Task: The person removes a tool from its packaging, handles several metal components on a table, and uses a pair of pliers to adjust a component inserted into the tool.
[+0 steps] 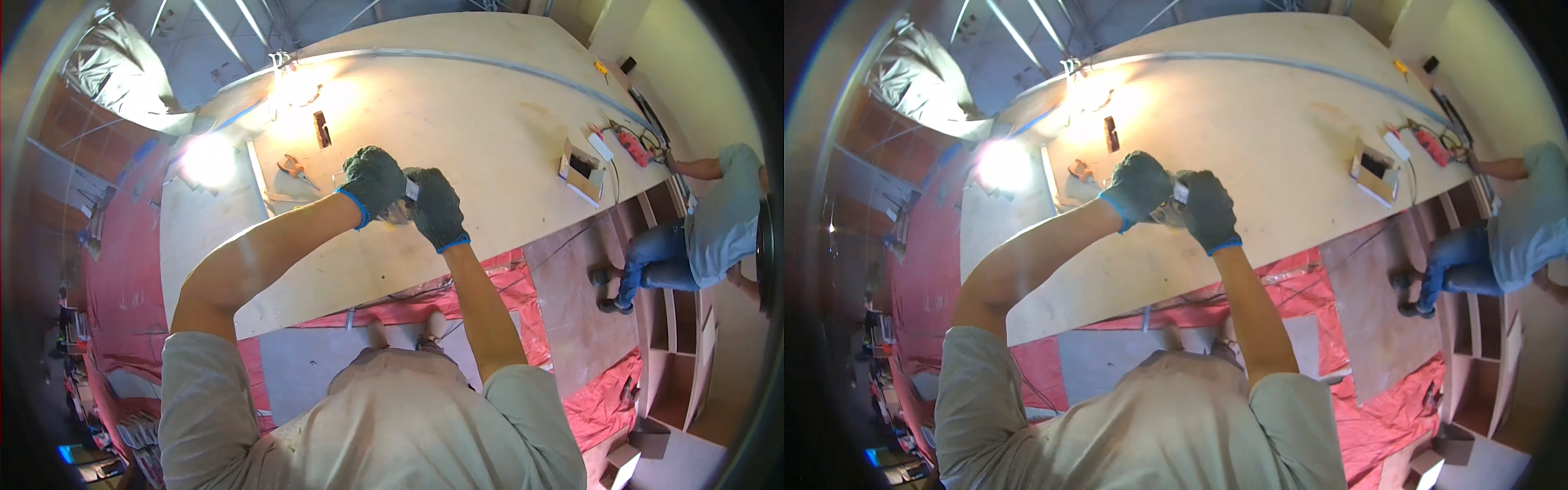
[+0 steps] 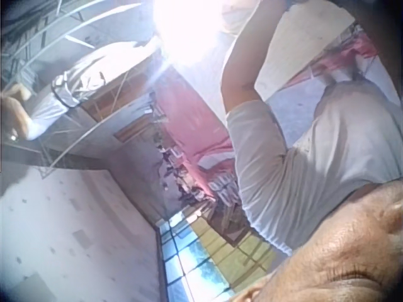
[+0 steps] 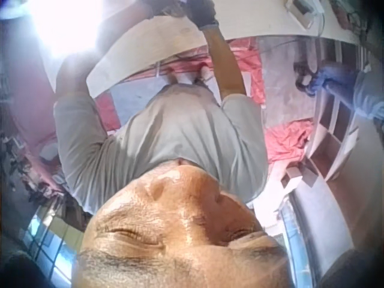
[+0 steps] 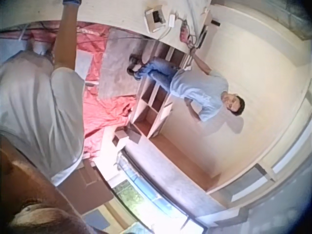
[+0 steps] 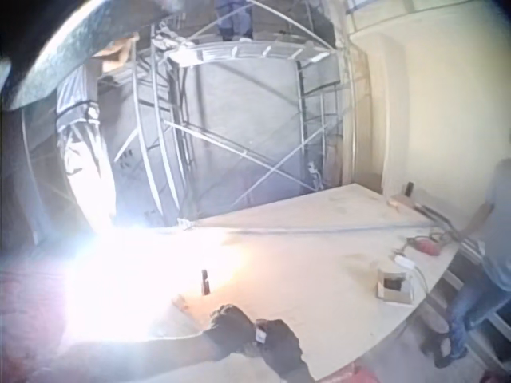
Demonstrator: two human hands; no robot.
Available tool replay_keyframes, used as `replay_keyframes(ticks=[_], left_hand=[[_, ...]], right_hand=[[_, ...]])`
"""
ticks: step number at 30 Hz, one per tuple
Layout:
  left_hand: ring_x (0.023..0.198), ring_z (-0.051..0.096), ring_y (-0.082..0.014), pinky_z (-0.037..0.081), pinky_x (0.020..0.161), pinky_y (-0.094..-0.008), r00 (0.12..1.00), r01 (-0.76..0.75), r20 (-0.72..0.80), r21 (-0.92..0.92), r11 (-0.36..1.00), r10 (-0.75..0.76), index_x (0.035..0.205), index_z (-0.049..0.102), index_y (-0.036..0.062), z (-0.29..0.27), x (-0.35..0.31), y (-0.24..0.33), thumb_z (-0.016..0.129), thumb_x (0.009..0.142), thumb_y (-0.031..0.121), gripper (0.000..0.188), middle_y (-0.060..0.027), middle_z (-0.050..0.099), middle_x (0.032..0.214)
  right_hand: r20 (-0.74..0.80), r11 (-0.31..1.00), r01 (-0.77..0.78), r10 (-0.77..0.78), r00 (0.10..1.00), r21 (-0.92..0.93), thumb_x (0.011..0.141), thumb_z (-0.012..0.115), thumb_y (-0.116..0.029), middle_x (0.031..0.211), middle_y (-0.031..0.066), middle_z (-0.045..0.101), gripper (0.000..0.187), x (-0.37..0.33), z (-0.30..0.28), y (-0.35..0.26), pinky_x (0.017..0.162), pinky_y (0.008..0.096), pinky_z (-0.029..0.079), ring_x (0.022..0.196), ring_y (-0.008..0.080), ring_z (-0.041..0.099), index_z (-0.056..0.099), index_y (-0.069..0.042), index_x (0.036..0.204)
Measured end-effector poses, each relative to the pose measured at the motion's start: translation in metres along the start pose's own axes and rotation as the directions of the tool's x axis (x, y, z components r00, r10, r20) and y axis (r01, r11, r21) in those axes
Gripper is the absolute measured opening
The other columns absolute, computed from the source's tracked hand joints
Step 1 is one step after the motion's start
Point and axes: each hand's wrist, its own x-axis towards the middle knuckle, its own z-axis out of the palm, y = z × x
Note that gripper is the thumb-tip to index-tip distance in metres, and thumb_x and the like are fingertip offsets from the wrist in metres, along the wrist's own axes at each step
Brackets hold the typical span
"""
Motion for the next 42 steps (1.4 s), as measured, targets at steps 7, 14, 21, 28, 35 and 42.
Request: replay_keyframes(ticks=[7, 14, 21, 28, 35, 42], left_hand=[[0.062, 0.063, -0.0318, 0.047, 0.056, -0.0457, 0.980, -0.075, -0.183, 0.033, 0.997, 0.080, 0.067, 0.064, 0.0051, 0.075, -0.039, -0.012, 0.065, 0.070, 0.026, 0.021, -0.0152, 0.063, 0.066], [0.061, 0.065, -0.0287, 0.048, 0.055, -0.0444, 0.950, -0.183, -0.236, 0.104, 0.978, 0.203, 0.073, 0.068, 0.0046, 0.078, -0.051, -0.013, 0.062, 0.076, 0.014, 0.011, -0.0123, 0.064, 0.064], [0.055, 0.062, -0.0289, 0.046, 0.051, -0.0435, 0.938, -0.094, -0.323, 0.110, 0.990, 0.125, 0.068, 0.062, 0.0068, 0.102, -0.067, -0.009, 0.063, 0.076, 0.014, 0.010, -0.0130, 0.060, 0.061], [0.065, 0.068, -0.0276, 0.049, 0.057, -0.0440, 0.990, -0.014, -0.140, 0.128, 0.992, 0.032, 0.077, 0.069, 0.0100, 0.079, -0.055, -0.012, 0.061, 0.078, 0.017, 0.011, -0.0116, 0.068, 0.069], [0.073, 0.069, -0.0297, 0.051, 0.063, -0.0448, 0.992, 0.122, -0.041, 0.045, 0.991, -0.121, 0.082, 0.070, 0.0107, 0.084, -0.059, -0.047, 0.059, 0.081, 0.019, 0.014, -0.0123, 0.070, 0.076], [0.068, 0.063, -0.0280, 0.050, 0.060, -0.0422, 0.923, 0.374, 0.236, -0.372, 0.850, -0.303, 0.085, 0.070, 0.0094, 0.138, -0.146, -0.127, 0.068, 0.081, 0.036, 0.026, -0.0101, 0.066, 0.077]], right_hand=[[0.090, 0.989, -0.046, 0.059, 0.994, -0.142, 0.075, 0.072, -0.013, 0.097, 0.0136, 0.066, 0.025, 0.002, 0.037, 0.010, 0.081, 0.0448, 0.052, 0.093, 0.0335, 0.064, 0.071, -0.011, 0.099], [0.219, 0.980, 0.065, -0.023, 0.976, -0.188, 0.075, 0.071, -0.019, 0.093, 0.0137, 0.065, 0.018, 0.016, 0.055, 0.020, 0.075, 0.0462, 0.053, 0.089, 0.0330, 0.065, 0.070, -0.012, 0.091], [0.293, 0.974, 0.191, -0.149, 0.944, -0.121, 0.076, 0.071, -0.024, 0.089, 0.0148, 0.065, 0.019, 0.022, 0.063, 0.018, 0.076, 0.0457, 0.052, 0.090, 0.0330, 0.064, 0.069, -0.010, 0.088], [0.342, 0.981, 0.172, -0.192, 0.920, 0.088, 0.084, 0.068, -0.030, 0.094, 0.0155, 0.068, 0.026, 0.031, 0.043, 0.036, 0.077, 0.0441, 0.051, 0.088, 0.0328, 0.064, 0.069, -0.006, 0.094], [0.078, 0.654, -0.372, 0.433, 0.898, 0.659, 0.092, 0.064, -0.032, 0.085, 0.0138, 0.071, 0.029, 0.000, 0.014, 0.094, 0.070, 0.0398, 0.052, 0.076, 0.0269, 0.068, 0.069, -0.005, 0.100], [0.143, 0.946, -0.308, 0.320, 0.936, -0.106, 0.085, 0.067, -0.029, 0.102, 0.0225, 0.067, 0.033, -0.096, 0.010, 0.145, 0.084, 0.0492, 0.050, 0.094, 0.0420, 0.061, 0.066, -0.002, 0.104]])
